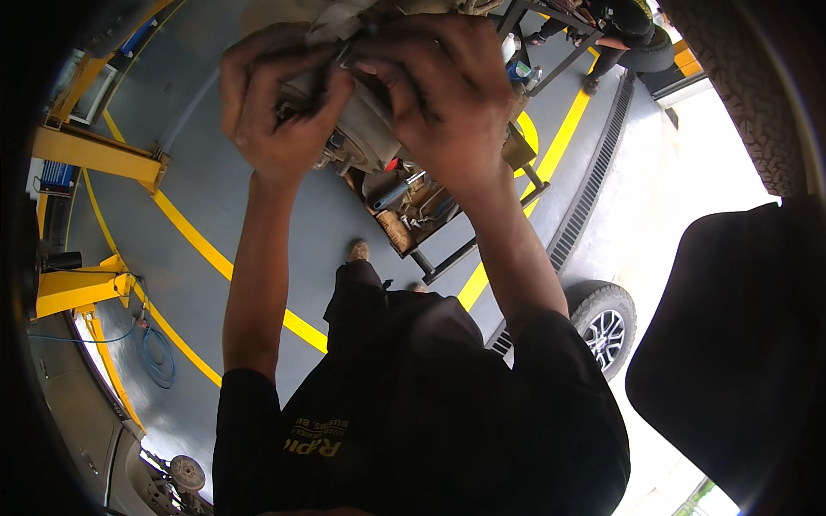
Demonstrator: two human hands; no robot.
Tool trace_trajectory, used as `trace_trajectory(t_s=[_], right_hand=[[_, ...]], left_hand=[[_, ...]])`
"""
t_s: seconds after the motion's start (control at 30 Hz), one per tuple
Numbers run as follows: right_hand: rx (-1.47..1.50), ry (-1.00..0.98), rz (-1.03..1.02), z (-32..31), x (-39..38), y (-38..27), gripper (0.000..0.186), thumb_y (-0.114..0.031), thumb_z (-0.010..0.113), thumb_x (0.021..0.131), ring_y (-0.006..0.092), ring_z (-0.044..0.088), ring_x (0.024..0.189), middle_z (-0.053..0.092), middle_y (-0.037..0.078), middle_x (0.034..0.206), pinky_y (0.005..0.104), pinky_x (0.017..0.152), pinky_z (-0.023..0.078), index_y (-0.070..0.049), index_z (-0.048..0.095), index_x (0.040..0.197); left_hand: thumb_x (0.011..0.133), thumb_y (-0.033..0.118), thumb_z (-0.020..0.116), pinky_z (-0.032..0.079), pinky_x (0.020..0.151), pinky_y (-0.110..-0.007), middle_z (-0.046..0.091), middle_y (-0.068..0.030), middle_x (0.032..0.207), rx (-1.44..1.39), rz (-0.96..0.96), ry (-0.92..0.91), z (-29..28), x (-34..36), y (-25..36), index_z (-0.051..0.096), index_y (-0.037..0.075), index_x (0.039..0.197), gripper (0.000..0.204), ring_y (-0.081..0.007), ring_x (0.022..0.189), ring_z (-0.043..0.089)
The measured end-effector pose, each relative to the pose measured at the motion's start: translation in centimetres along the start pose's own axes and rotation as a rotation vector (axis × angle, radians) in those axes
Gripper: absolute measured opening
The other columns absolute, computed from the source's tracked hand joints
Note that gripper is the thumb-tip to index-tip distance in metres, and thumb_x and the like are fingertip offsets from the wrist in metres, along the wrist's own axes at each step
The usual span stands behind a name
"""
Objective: The person works on a car's brake assembly, using a hammer and pliers to remove and install small metal components. The person repeatedly removes a small metal clip, inspects it, and attempts to reinsert it into the brake caliper area.
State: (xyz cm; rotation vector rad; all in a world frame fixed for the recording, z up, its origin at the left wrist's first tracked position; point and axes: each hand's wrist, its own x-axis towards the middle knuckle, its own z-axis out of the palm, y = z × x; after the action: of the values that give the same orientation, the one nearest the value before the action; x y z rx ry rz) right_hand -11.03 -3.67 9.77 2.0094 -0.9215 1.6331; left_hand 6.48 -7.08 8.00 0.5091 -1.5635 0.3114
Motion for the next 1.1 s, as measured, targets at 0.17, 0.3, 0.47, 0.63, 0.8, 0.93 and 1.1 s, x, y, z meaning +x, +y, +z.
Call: trace_trajectory(t_s=[0.17, 0.3, 0.47, 0.63, 0.8, 0.93, 1.1], right_hand=[[-0.015, -0.006, -0.089, 0.2, 0.1, 1.0, 0.026, 0.000, 0.083, 0.069, 0.0199, 0.068, 0.088, 0.074, 0.002, 0.096, 0.0318, 0.077, 0.054, -0.012, 0.080, 0.092], [-0.047, -0.012, -0.189, 0.1, 0.2, 1.1, 0.030, -0.002, 0.084, 0.065, 0.0207, 0.067, 0.086, 0.073, 0.002, 0.096, 0.0329, 0.074, 0.054, -0.013, 0.080, 0.093], [-0.081, -0.047, -0.179, 0.0, 0.8, 0.2, 0.025, 0.005, 0.077, 0.070, 0.0212, 0.070, 0.089, 0.075, 0.006, 0.096, 0.0316, 0.075, 0.056, -0.006, 0.079, 0.093], [-0.112, -0.074, -0.152, -0.2, 1.1, -1.5, 0.025, 0.008, 0.073, 0.074, 0.0230, 0.070, 0.090, 0.077, 0.007, 0.094, 0.0314, 0.075, 0.056, -0.003, 0.079, 0.095], [-0.068, -0.001, -0.279, 0.2, 0.3, 1.3, 0.030, 0.000, 0.078, 0.065, 0.0209, 0.069, 0.086, 0.073, 0.004, 0.096, 0.0310, 0.072, 0.054, -0.011, 0.081, 0.093], [-0.002, 0.041, -0.224, 0.9, 0.2, 1.4, 0.028, -0.001, 0.078, 0.066, 0.0196, 0.068, 0.086, 0.074, 0.003, 0.096, 0.0320, 0.073, 0.053, -0.013, 0.081, 0.091], [0.021, 0.031, -0.176, 1.0, 0.4, 1.2, 0.024, 0.000, 0.077, 0.069, 0.0183, 0.069, 0.088, 0.076, 0.003, 0.096, 0.0319, 0.075, 0.052, -0.012, 0.081, 0.090]], left_hand=[[0.070, 0.001, 0.088, 0.056, 0.072, -0.030, 0.067, -0.0056, 0.107, 0.070, -0.005, -0.003, 0.0, 0.7, 0.9, 0.075, 0.008, 0.089, 0.024, -0.0194, 0.092, 0.068], [0.070, 0.000, 0.086, 0.056, 0.069, -0.029, 0.067, -0.0057, 0.106, -0.008, -0.028, 0.018, 0.0, 0.3, 0.3, 0.075, 0.008, 0.088, 0.022, -0.0190, 0.090, 0.068], [0.067, -0.001, 0.084, 0.057, 0.066, -0.029, 0.067, -0.0049, 0.105, 0.016, -0.011, 0.024, -0.2, 0.4, 0.2, 0.075, 0.009, 0.086, 0.023, -0.0190, 0.090, 0.069], [0.066, 0.000, 0.086, 0.056, 0.069, -0.031, 0.068, -0.0058, 0.103, 0.067, -0.029, -0.002, -0.8, 0.6, 0.8, 0.075, 0.009, 0.086, 0.025, -0.0207, 0.089, 0.069], [0.067, -0.001, 0.080, 0.054, 0.071, -0.038, 0.066, -0.0182, 0.100, -0.096, -0.018, 0.029, -0.6, 1.3, 0.6, 0.069, 0.001, 0.085, 0.021, -0.0300, 0.086, 0.067], [0.065, 0.000, 0.081, 0.054, 0.070, -0.037, 0.065, -0.0180, 0.099, -0.093, -0.018, 0.029, -0.6, 0.8, 0.0, 0.068, 0.000, 0.083, 0.022, -0.0297, 0.085, 0.067], [0.065, 0.001, 0.081, 0.054, 0.071, -0.037, 0.065, -0.0177, 0.099, -0.138, -0.118, 0.011, -1.0, 1.5, 0.9, 0.068, 0.001, 0.082, 0.022, -0.0297, 0.087, 0.068]])
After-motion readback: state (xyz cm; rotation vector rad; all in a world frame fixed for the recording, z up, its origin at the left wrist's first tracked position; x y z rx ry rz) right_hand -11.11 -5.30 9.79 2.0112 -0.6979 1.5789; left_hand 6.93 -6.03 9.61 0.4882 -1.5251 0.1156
